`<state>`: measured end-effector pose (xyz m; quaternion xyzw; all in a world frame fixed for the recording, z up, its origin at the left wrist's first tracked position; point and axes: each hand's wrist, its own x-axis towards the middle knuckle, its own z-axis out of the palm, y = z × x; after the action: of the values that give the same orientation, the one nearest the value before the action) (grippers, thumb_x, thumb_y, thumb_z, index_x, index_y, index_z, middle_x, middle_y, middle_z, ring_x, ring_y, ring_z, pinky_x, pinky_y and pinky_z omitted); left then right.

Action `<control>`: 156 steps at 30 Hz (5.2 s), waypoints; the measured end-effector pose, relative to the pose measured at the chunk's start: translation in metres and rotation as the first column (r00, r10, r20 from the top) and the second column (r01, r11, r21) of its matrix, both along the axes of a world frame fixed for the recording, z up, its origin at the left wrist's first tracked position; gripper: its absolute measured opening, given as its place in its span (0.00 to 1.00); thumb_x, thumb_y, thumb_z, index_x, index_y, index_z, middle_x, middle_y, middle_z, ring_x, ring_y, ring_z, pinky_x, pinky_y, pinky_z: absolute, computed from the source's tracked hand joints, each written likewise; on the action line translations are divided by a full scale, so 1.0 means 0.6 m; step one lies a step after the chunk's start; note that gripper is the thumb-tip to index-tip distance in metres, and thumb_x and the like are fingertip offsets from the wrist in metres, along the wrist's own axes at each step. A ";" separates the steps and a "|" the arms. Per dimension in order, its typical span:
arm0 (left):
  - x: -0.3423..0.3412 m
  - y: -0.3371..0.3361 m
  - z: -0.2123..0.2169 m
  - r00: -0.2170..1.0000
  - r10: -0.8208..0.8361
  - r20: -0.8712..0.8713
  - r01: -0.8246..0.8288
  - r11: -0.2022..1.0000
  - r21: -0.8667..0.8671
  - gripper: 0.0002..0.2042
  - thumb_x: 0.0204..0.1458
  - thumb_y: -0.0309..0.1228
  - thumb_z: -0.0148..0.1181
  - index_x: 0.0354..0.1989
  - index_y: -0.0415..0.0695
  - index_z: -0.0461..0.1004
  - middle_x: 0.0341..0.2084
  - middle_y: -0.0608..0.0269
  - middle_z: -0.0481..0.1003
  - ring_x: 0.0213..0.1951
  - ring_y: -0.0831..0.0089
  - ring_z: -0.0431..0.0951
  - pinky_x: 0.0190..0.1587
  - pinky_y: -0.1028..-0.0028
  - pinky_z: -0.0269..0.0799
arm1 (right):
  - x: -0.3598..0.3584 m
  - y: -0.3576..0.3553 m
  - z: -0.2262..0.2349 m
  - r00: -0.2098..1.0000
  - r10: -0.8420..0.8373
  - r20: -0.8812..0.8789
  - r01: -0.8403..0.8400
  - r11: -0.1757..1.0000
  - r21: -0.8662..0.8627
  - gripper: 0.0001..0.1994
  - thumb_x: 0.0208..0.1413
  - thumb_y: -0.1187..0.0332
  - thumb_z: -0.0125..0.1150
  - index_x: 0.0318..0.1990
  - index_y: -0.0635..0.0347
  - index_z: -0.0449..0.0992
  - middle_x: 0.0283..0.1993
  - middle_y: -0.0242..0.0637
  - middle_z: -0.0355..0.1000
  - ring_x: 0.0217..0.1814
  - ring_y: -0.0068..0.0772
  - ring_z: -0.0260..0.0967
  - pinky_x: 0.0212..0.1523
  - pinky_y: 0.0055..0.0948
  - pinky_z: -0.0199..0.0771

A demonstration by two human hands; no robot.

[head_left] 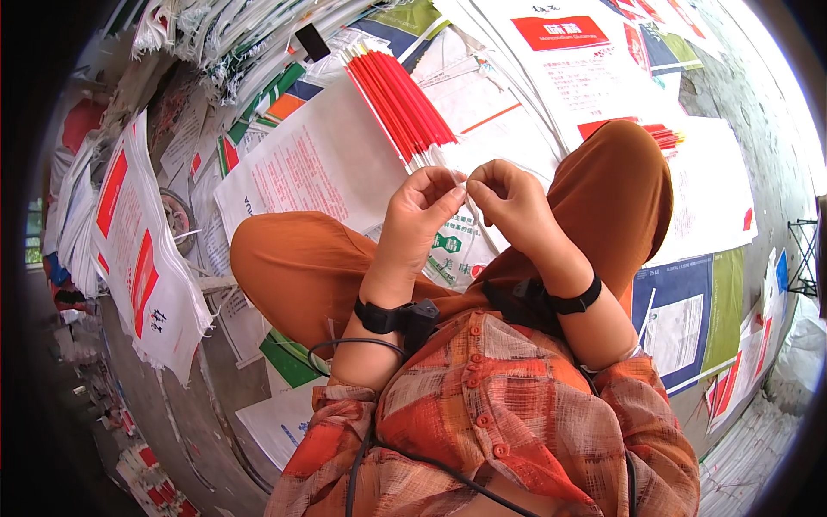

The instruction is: Manually organizing and bundling plastic industrial sacks with ties.

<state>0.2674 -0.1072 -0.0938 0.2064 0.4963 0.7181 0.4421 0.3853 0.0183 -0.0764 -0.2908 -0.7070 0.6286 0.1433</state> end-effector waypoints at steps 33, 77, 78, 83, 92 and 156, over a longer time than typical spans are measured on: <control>-0.017 -0.020 0.002 0.957 -0.260 0.127 0.262 0.965 0.003 0.07 0.57 0.26 0.64 0.41 0.42 0.74 0.34 0.69 0.76 0.36 0.80 0.77 0.44 0.78 0.76 | 0.024 0.028 0.003 0.922 0.334 -0.197 -0.388 0.780 -0.491 0.13 0.65 0.61 0.61 0.39 0.63 0.75 0.27 0.28 0.70 0.26 0.16 0.64 0.26 0.18 0.62; -0.005 -0.003 0.005 0.997 -0.033 0.065 0.032 0.999 0.015 0.07 0.59 0.25 0.62 0.43 0.44 0.72 0.34 0.68 0.76 0.35 0.81 0.78 0.43 0.74 0.80 | 0.002 -0.003 -0.005 0.987 0.071 -0.141 -0.080 0.995 -0.061 0.08 0.59 0.70 0.64 0.38 0.68 0.76 0.30 0.32 0.77 0.31 0.17 0.74 0.32 0.20 0.74; -0.005 -0.003 0.005 0.996 -0.052 0.066 0.050 0.998 0.037 0.07 0.59 0.26 0.62 0.43 0.44 0.72 0.34 0.68 0.76 0.35 0.81 0.78 0.43 0.74 0.80 | 0.003 -0.003 0.000 0.987 0.072 -0.141 -0.081 0.995 -0.061 0.08 0.59 0.70 0.64 0.38 0.68 0.76 0.30 0.32 0.77 0.31 0.17 0.74 0.32 0.20 0.74; -0.011 -0.009 0.007 0.991 -0.104 0.086 0.101 0.994 0.047 0.09 0.60 0.26 0.62 0.46 0.43 0.72 0.34 0.68 0.76 0.36 0.80 0.78 0.46 0.73 0.80 | 0.008 0.005 0.009 0.984 0.070 -0.164 -0.108 0.966 -0.234 0.08 0.59 0.70 0.63 0.39 0.67 0.75 0.32 0.34 0.77 0.32 0.18 0.76 0.31 0.20 0.75; -0.005 -0.005 0.005 0.995 -0.092 0.045 0.091 0.995 0.027 0.09 0.60 0.25 0.62 0.47 0.43 0.72 0.35 0.68 0.76 0.31 0.82 0.74 0.42 0.78 0.76 | 0.008 0.002 -0.009 0.991 0.074 -0.113 -0.078 0.996 -0.033 0.08 0.58 0.70 0.64 0.38 0.67 0.76 0.32 0.33 0.77 0.33 0.17 0.73 0.33 0.21 0.74; -0.003 0.002 -0.011 0.928 0.000 -0.372 -0.016 0.999 -0.039 0.07 0.65 0.28 0.56 0.41 0.35 0.72 0.33 0.65 0.76 0.35 0.79 0.76 0.41 0.79 0.74 | -0.003 -0.003 -0.013 0.984 -0.028 -0.175 -0.006 0.982 -0.191 0.08 0.58 0.71 0.67 0.40 0.66 0.78 0.36 0.31 0.77 0.30 0.16 0.71 0.32 0.19 0.74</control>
<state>0.2654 -0.1061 -0.1007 0.3275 0.5868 0.6572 0.3413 0.3837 0.0166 -0.0843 -0.2500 -0.6264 0.7159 0.1805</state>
